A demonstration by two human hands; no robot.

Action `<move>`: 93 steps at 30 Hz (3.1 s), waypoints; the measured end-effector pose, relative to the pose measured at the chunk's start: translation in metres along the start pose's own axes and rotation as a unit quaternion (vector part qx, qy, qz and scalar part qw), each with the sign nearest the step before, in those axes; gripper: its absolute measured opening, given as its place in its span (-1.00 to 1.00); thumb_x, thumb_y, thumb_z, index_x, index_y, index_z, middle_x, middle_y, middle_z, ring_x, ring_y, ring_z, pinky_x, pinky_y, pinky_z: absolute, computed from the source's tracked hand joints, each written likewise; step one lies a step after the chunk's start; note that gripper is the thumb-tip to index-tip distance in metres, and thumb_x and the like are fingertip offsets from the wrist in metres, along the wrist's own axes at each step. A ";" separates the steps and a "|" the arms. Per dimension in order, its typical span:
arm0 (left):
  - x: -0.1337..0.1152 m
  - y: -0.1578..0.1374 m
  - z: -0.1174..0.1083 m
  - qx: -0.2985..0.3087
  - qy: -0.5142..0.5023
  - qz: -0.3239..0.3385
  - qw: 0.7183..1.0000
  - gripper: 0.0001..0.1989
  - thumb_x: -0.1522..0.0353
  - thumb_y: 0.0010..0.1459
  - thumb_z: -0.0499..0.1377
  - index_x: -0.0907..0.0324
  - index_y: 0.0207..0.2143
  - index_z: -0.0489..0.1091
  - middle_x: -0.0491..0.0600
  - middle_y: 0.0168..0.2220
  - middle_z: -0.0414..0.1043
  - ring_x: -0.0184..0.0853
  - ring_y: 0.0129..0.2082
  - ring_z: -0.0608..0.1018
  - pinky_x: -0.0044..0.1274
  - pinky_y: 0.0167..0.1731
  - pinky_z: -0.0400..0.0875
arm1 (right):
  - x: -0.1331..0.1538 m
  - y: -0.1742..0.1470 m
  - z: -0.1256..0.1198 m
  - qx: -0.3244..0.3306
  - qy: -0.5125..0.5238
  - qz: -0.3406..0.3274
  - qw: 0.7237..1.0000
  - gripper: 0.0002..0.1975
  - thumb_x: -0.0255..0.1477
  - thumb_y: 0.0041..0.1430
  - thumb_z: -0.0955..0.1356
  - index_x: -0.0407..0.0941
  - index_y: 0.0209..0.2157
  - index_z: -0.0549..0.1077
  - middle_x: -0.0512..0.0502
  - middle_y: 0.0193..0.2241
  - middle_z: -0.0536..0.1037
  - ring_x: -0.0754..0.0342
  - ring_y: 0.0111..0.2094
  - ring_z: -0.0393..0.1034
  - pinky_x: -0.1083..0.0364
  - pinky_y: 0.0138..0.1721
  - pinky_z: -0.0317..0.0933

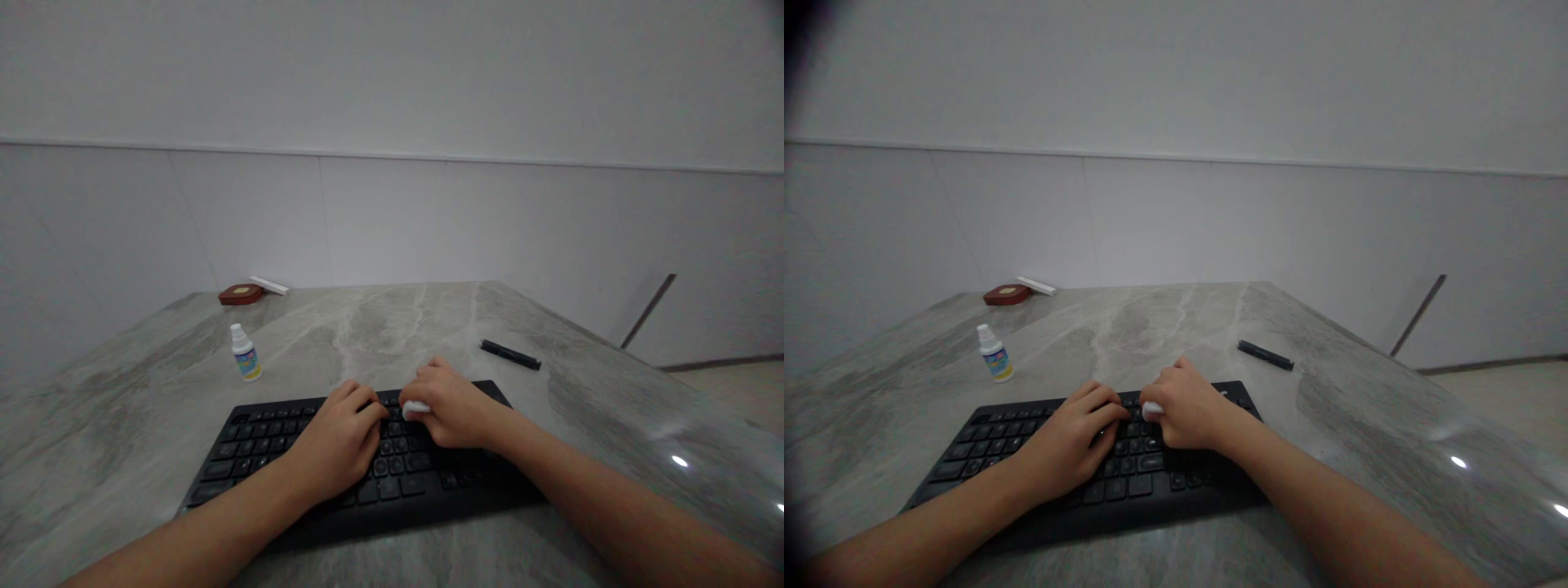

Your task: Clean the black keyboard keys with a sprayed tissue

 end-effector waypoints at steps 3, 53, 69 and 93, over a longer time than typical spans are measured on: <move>-0.001 0.000 0.000 0.001 0.001 0.000 1.000 -0.79 0.55 0.24 0.04 0.22 -0.21 0.44 0.05 -0.23 0.39 -0.17 -0.17 0.39 -0.30 -0.13 0.42 | -0.003 0.000 0.000 -0.021 -0.011 0.026 0.999 -0.88 -0.55 0.10 0.32 -0.14 -0.34 0.50 -0.10 -0.44 0.52 0.03 -0.35 0.31 0.02 -0.21 -0.03; -0.002 -0.001 -0.001 -0.004 -0.009 0.004 1.000 -0.78 0.55 0.24 0.03 0.24 -0.18 0.44 0.07 -0.23 0.39 -0.17 -0.18 0.39 -0.28 -0.13 0.44 | 0.000 0.006 -0.002 -0.018 0.000 0.003 1.000 -0.90 -0.49 0.13 0.34 -0.12 -0.37 0.53 -0.09 -0.47 0.55 0.02 -0.36 0.36 0.01 -0.17 0.00; -0.002 -0.001 -0.001 0.011 -0.013 0.012 1.000 -0.63 0.55 0.25 0.02 0.15 0.03 0.44 0.07 -0.17 0.34 -0.17 -0.12 0.38 -0.28 -0.09 0.44 | -0.017 -0.004 -0.003 -0.036 0.049 0.045 0.997 -0.88 -0.42 0.21 0.34 -0.13 -0.30 0.53 -0.09 -0.42 0.58 -0.01 -0.31 0.43 0.01 -0.14 0.07; -0.003 -0.001 -0.001 0.006 -0.015 0.021 1.000 -0.66 0.53 0.26 0.01 0.20 0.00 0.46 0.10 -0.18 0.36 -0.16 -0.13 0.38 -0.27 -0.12 0.45 | -0.009 -0.004 -0.001 0.010 0.046 0.018 0.999 -0.93 -0.50 0.15 0.35 -0.15 -0.39 0.49 -0.08 -0.46 0.57 0.05 -0.36 0.41 0.04 -0.19 0.06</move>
Point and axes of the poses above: each hand's wrist, its own y-axis towards the middle knuckle, its own z-axis out of the palm, x = y × z, the point moved 5 cm from there along y, towards the middle knuckle
